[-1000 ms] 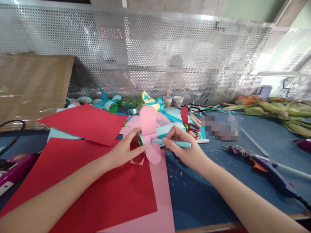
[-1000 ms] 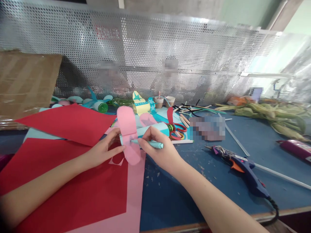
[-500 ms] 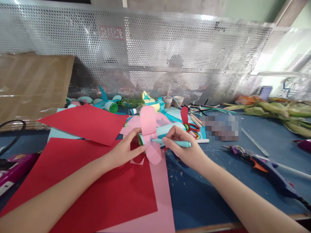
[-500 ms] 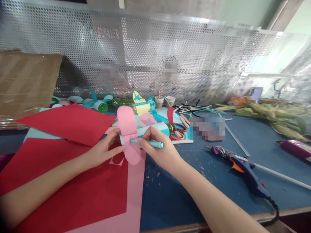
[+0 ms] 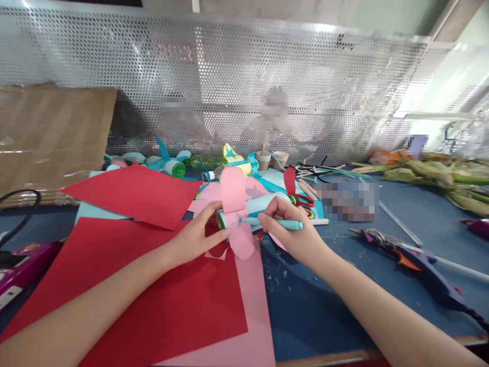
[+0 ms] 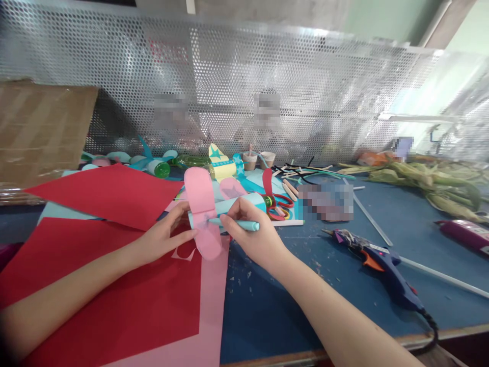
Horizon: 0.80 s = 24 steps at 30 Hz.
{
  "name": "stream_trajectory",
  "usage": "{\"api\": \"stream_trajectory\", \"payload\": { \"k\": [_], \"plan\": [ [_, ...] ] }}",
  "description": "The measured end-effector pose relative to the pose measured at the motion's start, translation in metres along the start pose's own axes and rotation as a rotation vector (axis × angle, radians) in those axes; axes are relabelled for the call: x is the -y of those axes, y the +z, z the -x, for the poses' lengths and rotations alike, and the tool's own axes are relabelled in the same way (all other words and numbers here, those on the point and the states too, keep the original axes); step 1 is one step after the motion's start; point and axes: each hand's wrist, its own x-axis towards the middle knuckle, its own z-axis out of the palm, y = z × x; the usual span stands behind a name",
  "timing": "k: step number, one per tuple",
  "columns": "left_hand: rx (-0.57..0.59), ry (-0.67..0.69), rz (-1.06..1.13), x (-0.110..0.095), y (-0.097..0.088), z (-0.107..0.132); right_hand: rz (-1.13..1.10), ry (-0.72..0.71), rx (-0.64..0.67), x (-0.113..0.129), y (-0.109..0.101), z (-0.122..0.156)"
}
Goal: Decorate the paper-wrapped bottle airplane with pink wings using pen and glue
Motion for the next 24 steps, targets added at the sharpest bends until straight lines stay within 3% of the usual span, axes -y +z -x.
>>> {"api": "stream_trajectory", "payload": {
  "k": [24],
  "plan": [
    [0.018, -0.006, -0.005, 0.0012, -0.0005, -0.0001, 0.046, 0.025, 0.012, 0.0033, -0.0023, -0.0007]
  ]
}}
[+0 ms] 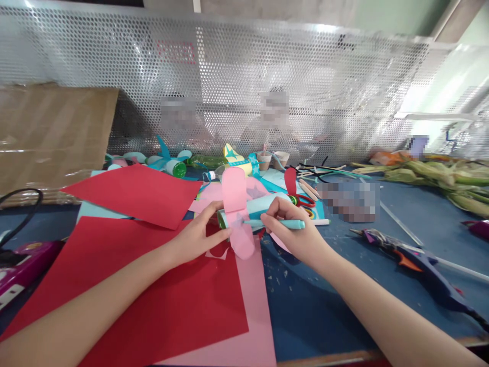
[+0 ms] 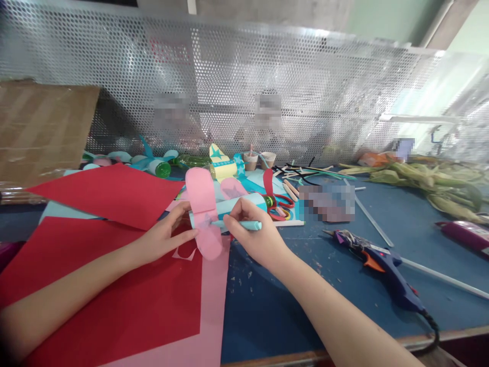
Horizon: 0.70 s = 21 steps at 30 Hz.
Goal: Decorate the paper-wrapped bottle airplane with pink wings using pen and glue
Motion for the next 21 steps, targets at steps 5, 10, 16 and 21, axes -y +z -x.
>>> {"api": "stream_trajectory", "payload": {
  "k": [5, 10, 16, 21],
  "plan": [
    [-0.002, -0.003, -0.002, 0.0006, 0.0004, 0.0004, -0.008, 0.007, 0.019, -0.0006, 0.0, 0.001],
    [0.001, -0.008, -0.005, -0.001, -0.0002, 0.0007, -0.022, 0.02, 0.042, -0.0034, 0.0, 0.0014],
    [-0.001, -0.007, -0.004, -0.0003, -0.0003, 0.0004, -0.011, 0.01, 0.037, -0.0018, 0.001, 0.0022],
    [-0.001, -0.003, 0.0, 0.0006, 0.0001, -0.0003, -0.012, 0.013, 0.022, -0.0011, 0.0008, 0.0025]
  ]
}}
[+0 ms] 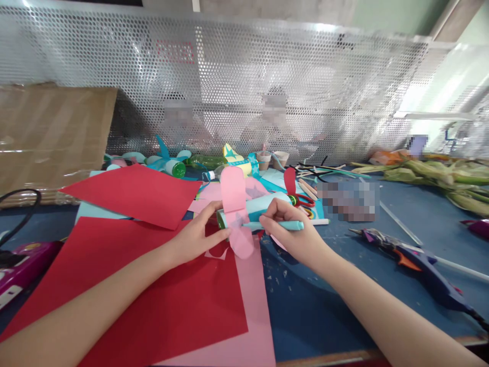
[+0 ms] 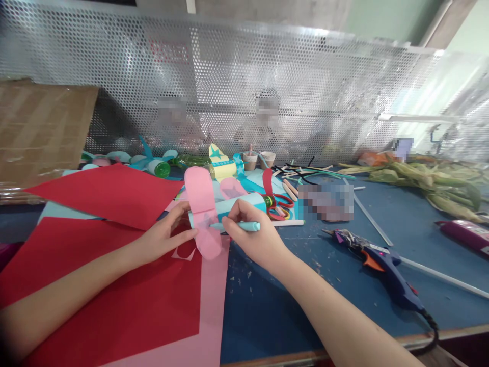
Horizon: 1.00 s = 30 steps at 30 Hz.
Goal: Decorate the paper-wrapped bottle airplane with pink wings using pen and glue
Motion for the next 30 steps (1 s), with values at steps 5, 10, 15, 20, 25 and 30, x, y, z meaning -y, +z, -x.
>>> {"api": "stream_trajectory", "payload": {
  "k": [5, 10, 15, 20, 25, 30],
  "plan": [
    [-0.003, 0.003, 0.004, -0.0004, 0.0001, 0.0006, 0.018, 0.029, 0.01, 0.0002, 0.0002, 0.0001],
    [-0.002, 0.001, 0.007, -0.0004, -0.0001, 0.0008, 0.015, 0.029, -0.003, 0.0014, 0.0002, -0.0004],
    [0.001, -0.004, 0.009, -0.0002, -0.0003, 0.0006, 0.008, 0.031, 0.008, 0.0005, -0.0002, 0.0],
    [0.002, -0.007, 0.019, -0.0002, -0.0003, 0.0012, 0.015, 0.025, 0.014, -0.0005, -0.0002, 0.0],
    [-0.006, 0.002, 0.032, 0.0008, 0.0007, 0.0011, 0.026, -0.007, -0.033, -0.0002, -0.0005, -0.0015],
    [-0.007, 0.008, 0.033, 0.0004, 0.0008, 0.0005, 0.04, -0.004, -0.012, 0.0002, -0.0014, -0.0022]
  ]
}}
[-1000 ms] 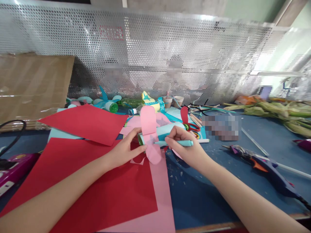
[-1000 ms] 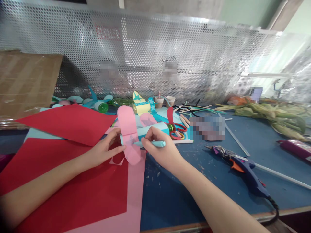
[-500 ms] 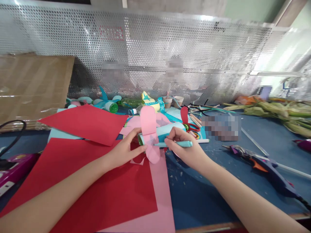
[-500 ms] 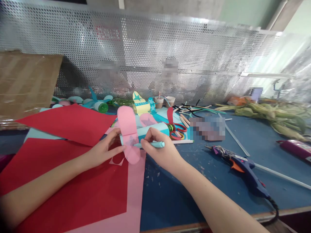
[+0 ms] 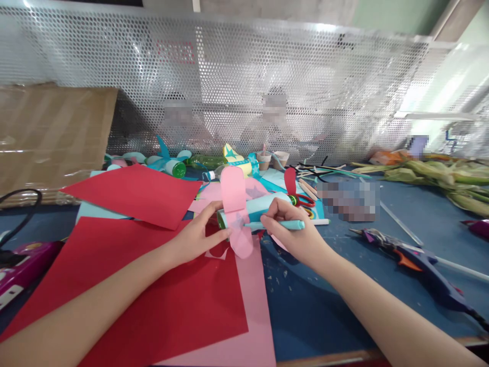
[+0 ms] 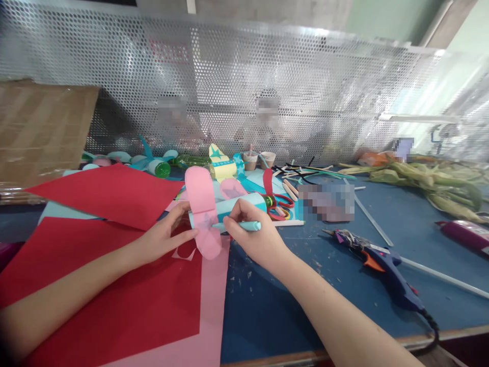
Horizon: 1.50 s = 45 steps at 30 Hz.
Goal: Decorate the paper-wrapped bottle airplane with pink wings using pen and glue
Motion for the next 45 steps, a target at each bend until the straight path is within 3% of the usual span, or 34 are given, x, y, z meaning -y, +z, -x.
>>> {"api": "stream_trajectory", "payload": {
  "k": [45],
  "plan": [
    [0.009, -0.007, -0.013, -0.0002, -0.001, 0.0007, 0.044, -0.074, 0.021, 0.0031, 0.0001, 0.0027]
  ]
}}
